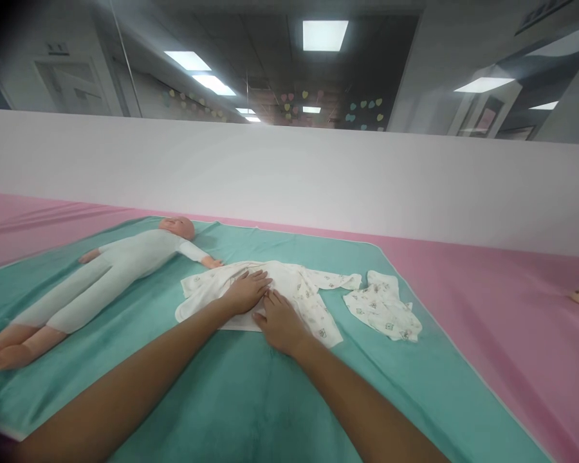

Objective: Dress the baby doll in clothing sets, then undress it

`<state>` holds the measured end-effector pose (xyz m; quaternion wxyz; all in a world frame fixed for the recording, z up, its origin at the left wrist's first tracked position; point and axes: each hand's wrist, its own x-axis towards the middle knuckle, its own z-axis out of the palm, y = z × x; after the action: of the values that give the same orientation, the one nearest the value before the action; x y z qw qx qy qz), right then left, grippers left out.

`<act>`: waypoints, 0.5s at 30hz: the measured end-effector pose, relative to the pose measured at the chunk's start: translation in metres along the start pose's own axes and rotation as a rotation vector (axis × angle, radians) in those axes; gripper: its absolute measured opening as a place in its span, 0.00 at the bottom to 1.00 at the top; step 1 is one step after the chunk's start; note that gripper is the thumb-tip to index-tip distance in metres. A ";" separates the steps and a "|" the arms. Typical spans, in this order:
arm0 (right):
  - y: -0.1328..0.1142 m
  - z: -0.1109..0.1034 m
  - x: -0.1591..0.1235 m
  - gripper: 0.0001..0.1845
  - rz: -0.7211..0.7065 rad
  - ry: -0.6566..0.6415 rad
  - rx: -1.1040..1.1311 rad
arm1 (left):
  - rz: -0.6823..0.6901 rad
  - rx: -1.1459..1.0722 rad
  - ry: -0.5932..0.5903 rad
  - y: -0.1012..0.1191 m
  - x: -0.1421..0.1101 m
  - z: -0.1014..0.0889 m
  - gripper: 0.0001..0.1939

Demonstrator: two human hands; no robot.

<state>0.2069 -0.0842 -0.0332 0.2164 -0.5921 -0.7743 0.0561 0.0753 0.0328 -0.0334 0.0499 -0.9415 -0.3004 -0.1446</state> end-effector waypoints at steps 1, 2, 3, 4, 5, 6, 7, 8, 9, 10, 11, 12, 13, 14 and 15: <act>0.002 0.004 0.004 0.32 0.028 -0.016 -0.028 | -0.019 -0.009 -0.010 0.000 0.001 0.001 0.20; 0.007 0.008 0.011 0.33 0.062 -0.025 -0.061 | -0.048 -0.021 -0.017 0.000 0.002 0.003 0.20; 0.013 0.010 0.018 0.33 0.099 -0.035 -0.093 | -0.080 -0.034 -0.020 -0.001 0.003 0.004 0.20; 0.019 0.011 0.027 0.33 0.138 -0.041 -0.119 | -0.111 -0.046 -0.019 -0.002 0.004 0.005 0.20; 0.026 0.012 0.036 0.33 0.178 -0.043 -0.139 | -0.141 -0.058 -0.014 -0.003 0.005 0.006 0.20; 0.032 0.012 0.046 0.33 0.220 -0.040 -0.153 | -0.167 -0.069 -0.006 -0.005 0.006 0.006 0.20; 0.037 0.013 0.055 0.33 0.262 -0.030 -0.162 | -0.195 -0.082 0.003 -0.007 0.007 0.007 0.20; 0.041 0.013 0.063 0.34 0.302 -0.014 -0.166 | -0.225 -0.096 0.013 -0.009 0.007 0.006 0.21; 0.044 0.014 0.071 0.34 0.339 0.005 -0.166 | -0.257 -0.110 0.024 -0.011 0.007 0.005 0.21; 0.046 0.014 0.077 0.34 0.368 0.022 -0.165 | -0.291 -0.121 0.036 -0.013 0.006 0.004 0.21; 0.047 0.015 0.082 0.34 0.399 0.037 -0.163 | -0.325 -0.126 0.047 -0.015 0.005 0.003 0.22; 0.048 0.016 0.085 0.35 0.431 0.053 -0.161 | -0.353 -0.128 0.057 -0.017 0.004 0.001 0.22; 0.049 0.016 0.088 0.35 0.460 0.068 -0.159 | -0.376 -0.126 0.060 -0.018 0.004 0.000 0.22; 0.050 0.016 0.089 0.36 0.488 0.082 -0.158 | -0.393 -0.120 0.060 -0.019 0.003 -0.001 0.23; 0.050 0.017 0.090 0.37 0.513 0.099 -0.155 | -0.401 -0.109 0.059 -0.019 0.002 -0.002 0.24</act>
<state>0.2268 0.0181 -0.0413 0.1867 -0.7857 -0.5894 0.0208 0.0657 0.0492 -0.0304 -0.0218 -0.8595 -0.4718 -0.1952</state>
